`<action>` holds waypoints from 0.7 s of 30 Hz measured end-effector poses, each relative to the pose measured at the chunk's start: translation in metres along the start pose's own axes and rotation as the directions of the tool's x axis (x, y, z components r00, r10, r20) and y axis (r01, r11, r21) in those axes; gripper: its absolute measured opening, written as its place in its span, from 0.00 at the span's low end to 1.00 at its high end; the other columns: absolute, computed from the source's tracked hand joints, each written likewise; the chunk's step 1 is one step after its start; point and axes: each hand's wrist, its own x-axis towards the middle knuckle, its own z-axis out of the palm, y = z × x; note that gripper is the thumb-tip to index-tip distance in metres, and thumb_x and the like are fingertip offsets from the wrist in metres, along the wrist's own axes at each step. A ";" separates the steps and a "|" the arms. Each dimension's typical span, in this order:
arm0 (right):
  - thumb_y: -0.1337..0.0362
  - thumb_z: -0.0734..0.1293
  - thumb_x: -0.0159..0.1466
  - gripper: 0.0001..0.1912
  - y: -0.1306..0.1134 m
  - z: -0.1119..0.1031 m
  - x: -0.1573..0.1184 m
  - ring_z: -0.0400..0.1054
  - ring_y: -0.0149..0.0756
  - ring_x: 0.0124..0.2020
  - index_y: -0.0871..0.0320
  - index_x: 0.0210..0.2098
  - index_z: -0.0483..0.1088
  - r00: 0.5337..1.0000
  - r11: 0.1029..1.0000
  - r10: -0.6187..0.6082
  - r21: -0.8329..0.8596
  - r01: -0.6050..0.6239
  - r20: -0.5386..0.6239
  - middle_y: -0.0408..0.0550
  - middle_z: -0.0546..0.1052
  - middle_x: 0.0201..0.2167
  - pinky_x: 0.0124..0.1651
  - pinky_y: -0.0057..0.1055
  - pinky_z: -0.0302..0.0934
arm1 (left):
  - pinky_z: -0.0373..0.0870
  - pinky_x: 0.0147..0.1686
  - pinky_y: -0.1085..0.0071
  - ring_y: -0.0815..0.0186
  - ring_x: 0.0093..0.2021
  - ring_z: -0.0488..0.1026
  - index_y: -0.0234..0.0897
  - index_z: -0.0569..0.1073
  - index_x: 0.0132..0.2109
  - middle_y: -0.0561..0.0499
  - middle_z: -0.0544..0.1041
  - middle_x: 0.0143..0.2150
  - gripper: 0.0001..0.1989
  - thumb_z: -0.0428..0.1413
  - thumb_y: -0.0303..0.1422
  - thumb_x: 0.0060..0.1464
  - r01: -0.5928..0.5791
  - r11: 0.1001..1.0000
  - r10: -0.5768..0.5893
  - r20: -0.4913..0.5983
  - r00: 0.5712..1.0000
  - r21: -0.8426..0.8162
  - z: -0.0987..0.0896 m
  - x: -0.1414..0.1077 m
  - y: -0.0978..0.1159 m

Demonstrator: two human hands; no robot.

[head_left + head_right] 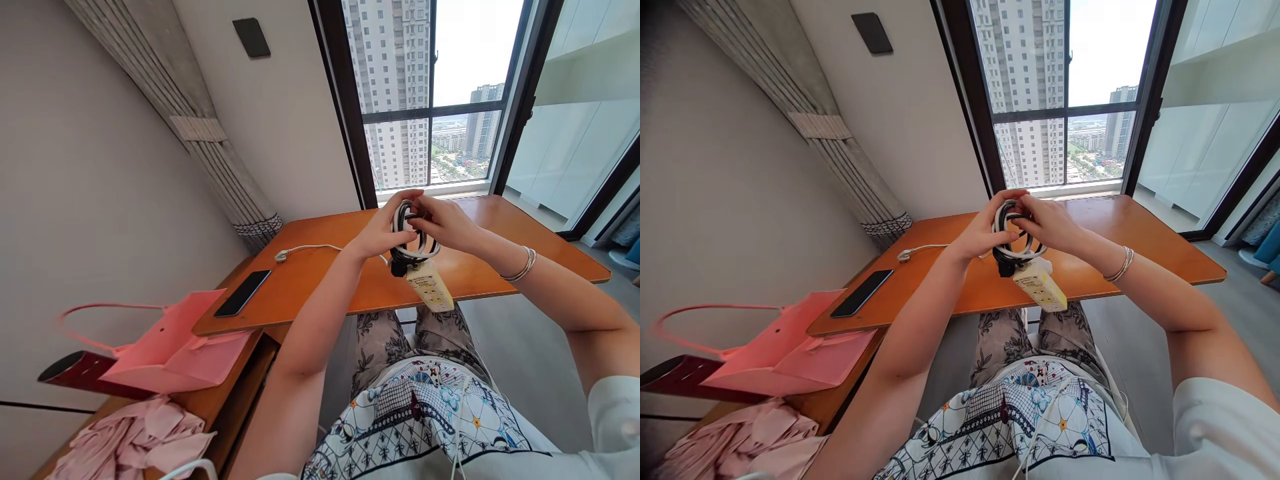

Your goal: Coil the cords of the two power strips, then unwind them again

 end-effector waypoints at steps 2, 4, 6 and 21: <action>0.59 0.65 0.64 0.06 0.001 -0.003 0.002 0.63 0.33 0.28 0.56 0.36 0.67 0.999 0.998 -0.029 0.053 0.030 -0.028 0.43 0.73 0.27 0.35 0.32 0.52 | 0.70 0.49 0.64 0.59 0.47 0.74 0.41 0.67 0.59 0.48 0.75 0.49 0.36 0.67 0.48 0.46 0.044 0.995 -0.046 -0.021 0.999 -0.092 -0.001 0.001 -0.002; 0.59 0.66 0.64 0.08 0.003 -0.004 0.004 0.63 0.31 0.27 0.56 0.35 0.68 0.997 0.994 -0.051 0.096 0.056 -0.058 0.42 0.74 0.27 0.34 0.31 0.53 | 0.71 0.44 0.67 0.63 0.42 0.74 0.40 0.69 0.53 0.50 0.75 0.44 0.32 0.68 0.47 0.45 0.079 0.985 -0.089 -0.063 0.994 -0.151 0.000 0.000 -0.003; 0.58 0.66 0.64 0.08 0.006 -0.003 0.005 0.64 0.31 0.28 0.57 0.35 0.69 0.993 0.987 -0.070 0.138 0.083 -0.100 0.43 0.75 0.28 0.34 0.31 0.54 | 0.70 0.42 0.69 0.65 0.39 0.73 0.40 0.69 0.50 0.52 0.74 0.40 0.30 0.68 0.48 0.45 0.091 0.977 -0.114 -0.112 0.987 -0.191 0.003 -0.001 -0.002; 0.49 0.61 0.70 0.18 0.028 -0.004 0.014 0.66 0.38 0.31 0.54 0.35 0.73 0.873 0.868 -0.439 -0.352 0.351 -0.213 0.47 0.75 0.25 0.37 0.36 0.56 | 0.71 0.44 0.66 0.62 0.39 0.76 0.37 0.72 0.44 0.51 0.78 0.37 0.31 0.69 0.53 0.39 0.189 0.920 -0.221 -0.059 0.973 -0.343 0.009 -0.021 -0.007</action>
